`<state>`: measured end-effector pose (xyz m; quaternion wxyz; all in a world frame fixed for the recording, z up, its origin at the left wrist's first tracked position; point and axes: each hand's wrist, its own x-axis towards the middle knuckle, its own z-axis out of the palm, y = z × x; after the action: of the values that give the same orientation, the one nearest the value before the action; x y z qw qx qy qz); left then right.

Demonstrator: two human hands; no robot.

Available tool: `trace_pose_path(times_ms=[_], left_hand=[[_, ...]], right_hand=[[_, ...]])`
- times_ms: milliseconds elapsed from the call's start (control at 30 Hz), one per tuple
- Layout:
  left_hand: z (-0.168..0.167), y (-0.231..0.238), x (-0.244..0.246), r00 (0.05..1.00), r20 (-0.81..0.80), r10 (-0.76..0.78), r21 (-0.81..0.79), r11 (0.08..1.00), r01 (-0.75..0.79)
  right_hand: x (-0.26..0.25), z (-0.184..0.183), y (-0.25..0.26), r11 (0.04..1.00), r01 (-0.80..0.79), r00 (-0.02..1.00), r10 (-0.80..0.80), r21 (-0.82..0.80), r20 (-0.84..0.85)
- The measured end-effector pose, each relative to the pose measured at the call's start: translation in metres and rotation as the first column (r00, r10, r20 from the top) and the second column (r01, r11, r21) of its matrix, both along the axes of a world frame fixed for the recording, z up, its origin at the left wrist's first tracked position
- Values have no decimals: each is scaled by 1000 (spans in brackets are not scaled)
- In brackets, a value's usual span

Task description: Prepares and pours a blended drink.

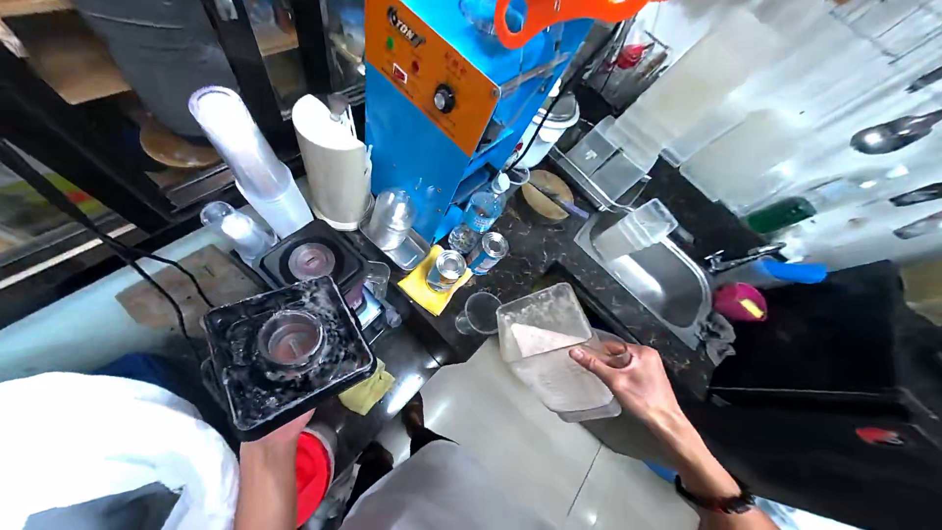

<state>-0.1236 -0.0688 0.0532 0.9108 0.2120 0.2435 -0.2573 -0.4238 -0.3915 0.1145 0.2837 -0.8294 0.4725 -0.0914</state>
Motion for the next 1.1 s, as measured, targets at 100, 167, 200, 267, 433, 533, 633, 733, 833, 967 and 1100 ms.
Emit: trace_pose_path(times_ms=[100,167,200,267,433,533,633,733,833,967,1100], left_hand=[[-47,21,0,995,74,-73,-77,994,79],[-53,28,-4,972,203,-114,-133,981,143],[-29,22,-6,983,140,-119,-44,991,126],[-15,19,-7,993,61,-102,32,994,100],[-90,52,-11,962,272,-35,-97,993,64],[-94,53,-13,963,270,3,-108,994,27],[-99,55,-15,957,290,26,-87,996,-1],[-93,56,-17,970,242,-1,-90,996,23],[-77,52,-17,1000,1,-19,-27,999,19],[-97,58,-23,969,247,-24,-111,992,53],[-94,56,-29,968,252,-8,-20,1000,13]], right_hand=[[4,-11,-26,999,-49,996,49,-3,-76],[7,-14,-35,996,-85,990,84,-1,-110],[9,-14,-39,995,-102,987,101,-1,-126],[14,-12,-44,991,-130,980,130,6,-154],[24,-6,-53,984,-176,953,180,36,-245],[27,-3,-57,981,-185,939,194,58,-285],[28,-2,-60,979,-193,933,206,72,-294],[29,-1,-62,977,-199,926,214,79,-312],[31,1,-63,975,-204,914,221,84,-342],[35,5,-65,970,-220,889,241,99,-390],[38,6,-70,960,-260,876,280,106,-393]])
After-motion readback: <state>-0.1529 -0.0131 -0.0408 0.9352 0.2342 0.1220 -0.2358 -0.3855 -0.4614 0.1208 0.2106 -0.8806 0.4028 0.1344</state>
